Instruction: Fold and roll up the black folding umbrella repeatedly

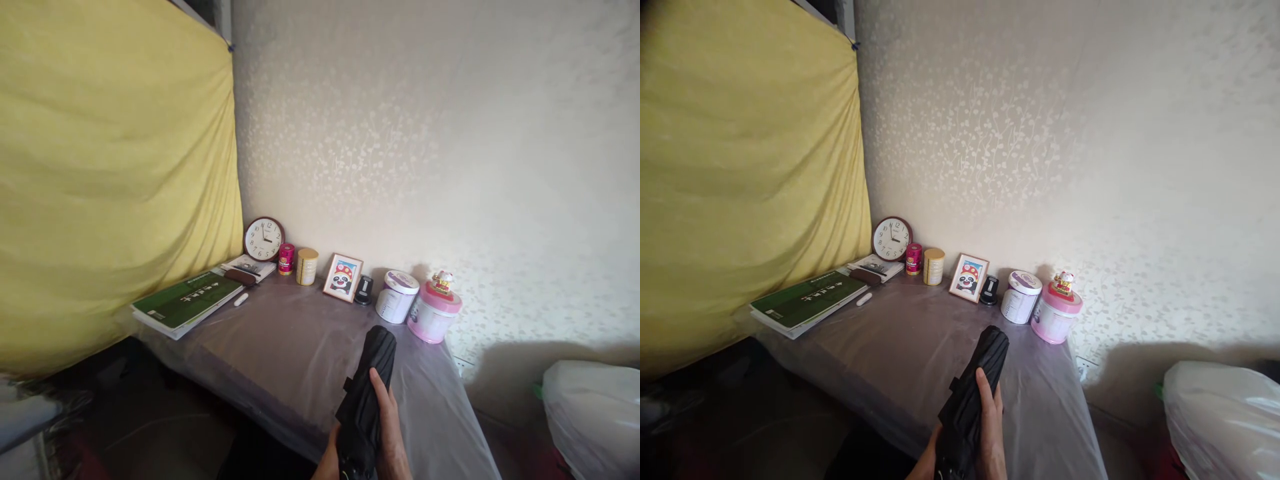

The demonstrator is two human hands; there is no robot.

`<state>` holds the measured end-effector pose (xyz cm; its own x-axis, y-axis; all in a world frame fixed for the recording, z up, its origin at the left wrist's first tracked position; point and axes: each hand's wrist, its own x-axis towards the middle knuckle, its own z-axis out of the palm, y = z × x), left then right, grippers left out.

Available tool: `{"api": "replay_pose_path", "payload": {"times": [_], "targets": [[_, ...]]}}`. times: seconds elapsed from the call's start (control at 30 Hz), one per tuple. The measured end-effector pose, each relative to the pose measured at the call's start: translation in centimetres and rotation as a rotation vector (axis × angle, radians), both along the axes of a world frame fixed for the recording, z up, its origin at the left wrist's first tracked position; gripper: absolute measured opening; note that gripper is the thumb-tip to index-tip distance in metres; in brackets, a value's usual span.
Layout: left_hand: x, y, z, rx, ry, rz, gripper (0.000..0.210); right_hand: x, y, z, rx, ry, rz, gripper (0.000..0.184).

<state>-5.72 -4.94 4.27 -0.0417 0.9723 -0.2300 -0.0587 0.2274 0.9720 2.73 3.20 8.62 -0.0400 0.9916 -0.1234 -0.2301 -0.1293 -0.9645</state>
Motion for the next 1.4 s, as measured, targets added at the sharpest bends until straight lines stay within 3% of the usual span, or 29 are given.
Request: {"api": "replay_pose_path", "payload": {"times": [0.1, 0.2, 0.33, 0.43, 0.53, 0.73, 0.87, 1.0, 1.1, 1.23, 1.4], "targets": [[0.5, -0.1, 0.1, -0.085, 0.065, 0.016, 0.063, 0.1, -0.5, 0.7, -0.042, -0.036, 0.064, 0.062], [0.8, -0.5, 0.2, -0.150, 0.184, 0.033, 0.068, 0.1, -0.7, 0.9, 0.030, -0.105, -0.022, 0.065], [0.4, -1.1, 1.4, -0.182, 0.362, 0.029, 0.064, 0.1, -0.8, 0.8, 0.037, -0.098, -0.081, 0.066], [-0.5, -1.5, 2.2, -0.034, 0.162, -0.063, 0.072, 0.0, -0.9, 0.7, -0.063, -0.001, -0.036, 0.068], [-0.9, -1.8, 1.8, 0.146, -0.020, -0.132, 0.088, -0.2, -1.0, 0.7, -0.109, 0.071, 0.033, 0.069], [0.1, -2.1, -0.3, -0.024, 0.182, -0.055, 0.086, -0.1, -1.1, 0.8, 0.028, -0.097, -0.035, 0.070], [0.0, -2.2, 0.0, -0.014, 0.339, -0.033, 0.088, 0.1, -1.0, 0.5, 0.016, -0.115, -0.066, 0.065], [-0.6, -2.1, 1.4, 0.199, -0.002, -0.129, 0.091, 0.3, -0.7, 0.3, -0.046, 0.009, -0.061, 0.060], [-0.4, -2.2, 1.8, 0.155, -0.141, -0.141, 0.090, 0.4, -0.7, 0.3, -0.069, 0.051, -0.014, 0.060], [0.3, -2.6, 1.0, 0.068, 0.053, -0.039, 0.088, 0.3, -1.1, 0.4, -0.031, -0.004, 0.042, 0.061], [0.1, -3.1, 0.3, 0.011, 0.211, 0.011, 0.079, 0.2, -1.1, 0.4, 0.000, -0.086, -0.042, 0.065]]}}
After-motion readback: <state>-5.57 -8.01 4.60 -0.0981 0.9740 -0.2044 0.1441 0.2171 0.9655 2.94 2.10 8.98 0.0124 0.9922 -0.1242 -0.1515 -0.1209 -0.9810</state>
